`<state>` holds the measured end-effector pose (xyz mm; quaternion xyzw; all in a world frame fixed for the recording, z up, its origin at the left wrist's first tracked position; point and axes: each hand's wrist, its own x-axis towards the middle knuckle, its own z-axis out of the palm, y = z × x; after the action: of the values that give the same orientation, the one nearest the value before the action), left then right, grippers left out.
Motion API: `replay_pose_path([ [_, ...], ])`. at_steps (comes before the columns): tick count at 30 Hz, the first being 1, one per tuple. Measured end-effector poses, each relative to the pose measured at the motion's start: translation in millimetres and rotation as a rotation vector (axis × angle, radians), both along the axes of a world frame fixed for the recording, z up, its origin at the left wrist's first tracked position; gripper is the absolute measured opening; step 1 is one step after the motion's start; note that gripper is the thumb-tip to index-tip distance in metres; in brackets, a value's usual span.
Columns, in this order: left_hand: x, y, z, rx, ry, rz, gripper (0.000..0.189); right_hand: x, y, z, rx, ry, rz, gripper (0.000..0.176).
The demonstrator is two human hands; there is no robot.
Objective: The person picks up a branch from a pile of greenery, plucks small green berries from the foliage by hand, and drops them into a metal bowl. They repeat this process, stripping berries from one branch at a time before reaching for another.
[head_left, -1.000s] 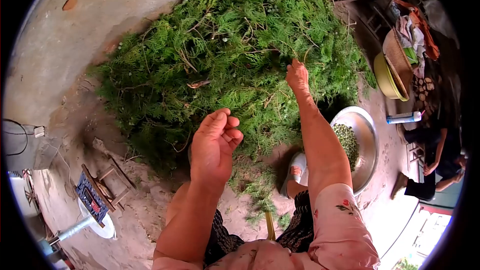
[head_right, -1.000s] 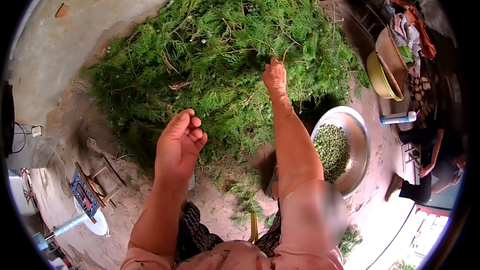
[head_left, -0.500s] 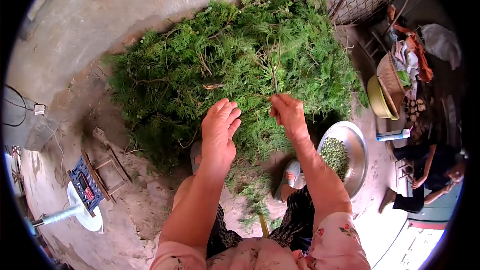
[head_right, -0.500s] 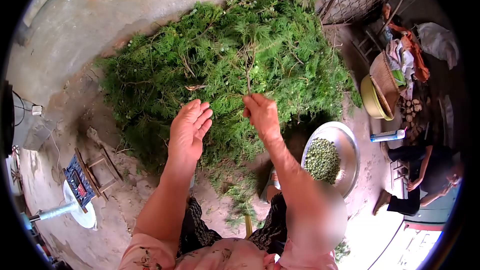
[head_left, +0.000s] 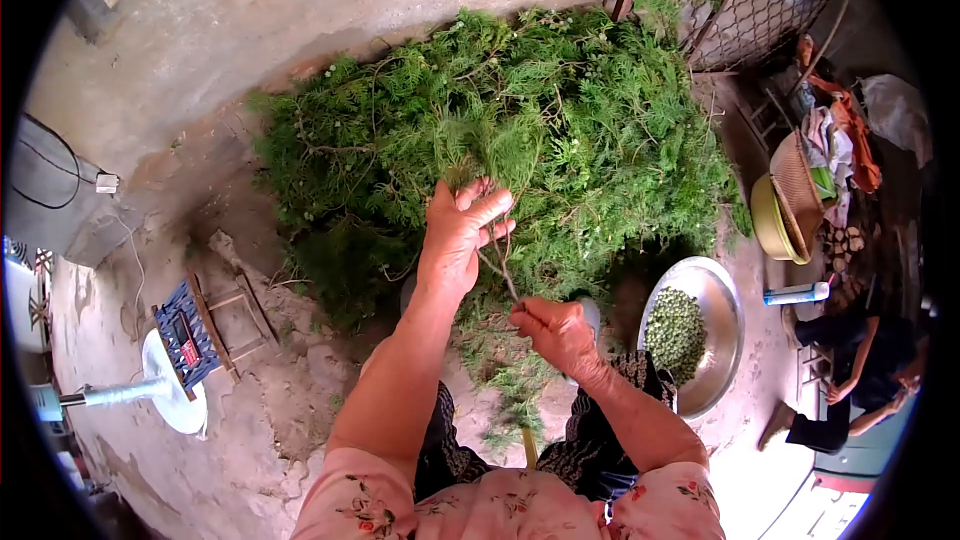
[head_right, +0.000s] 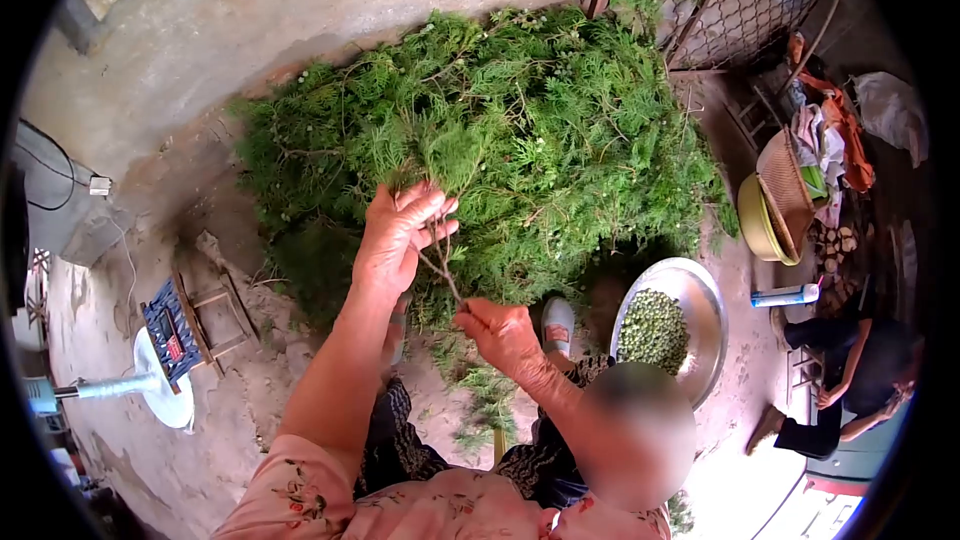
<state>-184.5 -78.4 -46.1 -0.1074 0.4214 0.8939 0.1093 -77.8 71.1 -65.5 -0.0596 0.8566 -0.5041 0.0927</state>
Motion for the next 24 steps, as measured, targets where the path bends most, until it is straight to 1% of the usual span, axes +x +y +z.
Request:
replay_pose_path([
  [1, 1, 1, 1, -0.063, -0.011, -0.003, 0.039, 2, 2, -12, 0.031, 0.001, 0.048, 0.015],
  [2, 2, 3, 1, -0.125, -0.024, -0.01, 0.036, 1, 4, -15, 0.022, 0.0, 0.044, 0.015],
  [4, 4, 9, -7, -0.142, -0.003, -0.006, 0.035, -4, 10, -18, 0.188, 0.075, 0.195, 0.022],
  [5, 7, 13, -8, -0.176, 0.024, -0.02, 0.036, -11, 19, -22, 0.049, -0.044, 0.251, 0.032],
  [6, 9, 16, -8, -0.208, 0.054, -0.034, 0.037, -16, 21, -16, 0.042, -0.046, 0.237, 0.032],
  [8, 14, 25, -6, -0.222, 0.048, -0.047, 0.039, -24, 26, 7, -0.328, -0.204, -0.094, 0.042],
  [10, 19, 32, -6, -0.183, 0.143, -0.068, 0.045, -31, 29, 14, -0.586, -0.154, -0.299, 0.057],
  [11, 23, 35, -3, -0.213, 0.147, -0.108, 0.051, -36, 36, 10, -0.738, -0.195, -0.302, 0.066],
  [12, 27, 39, -5, -0.213, 0.143, -0.124, 0.051, -40, 35, 7, -0.984, -0.237, -0.367, 0.072],
  [14, 34, 46, -9, -0.253, 0.191, -0.221, 0.051, -46, 35, 3, -1.181, -0.247, -0.442, 0.063],
  [15, 38, 51, -7, -0.232, 0.234, -0.222, 0.041, -46, 33, 1, -1.174, -0.196, -0.476, 0.058],
  [16, 39, 53, -6, -0.232, 0.231, -0.231, 0.041, -46, 31, -1, -1.166, -0.148, -0.509, 0.053],
  [17, 40, 52, -6, -0.265, 0.189, -0.282, 0.033, -47, 32, -1, -1.219, -0.158, -0.545, 0.043],
  [18, 40, 52, -6, -0.297, 0.149, -0.331, 0.026, -47, 35, -2, -1.221, -0.159, -0.549, 0.043],
  [19, 39, 54, -9, -0.195, 0.135, -0.244, 0.021, -47, 39, -2, -1.236, -0.153, -0.568, 0.039],
  [20, 36, 55, -17, -0.108, 0.069, -0.183, 0.021, -46, 42, -2, -1.252, -0.148, -0.587, 0.034],
  [21, 32, 53, -22, -0.133, 0.059, -0.166, 0.02, -46, 44, 0, -1.232, -0.194, -0.648, 0.023],
  [22, 29, 50, -24, -0.157, 0.049, -0.149, 0.019, -45, 48, 1, -1.232, -0.197, -0.651, 0.023],
  [24, 25, 47, -13, -0.137, 0.054, -0.178, 0.017, -45, 53, 4, -1.197, -0.171, -0.647, 0.015],
])
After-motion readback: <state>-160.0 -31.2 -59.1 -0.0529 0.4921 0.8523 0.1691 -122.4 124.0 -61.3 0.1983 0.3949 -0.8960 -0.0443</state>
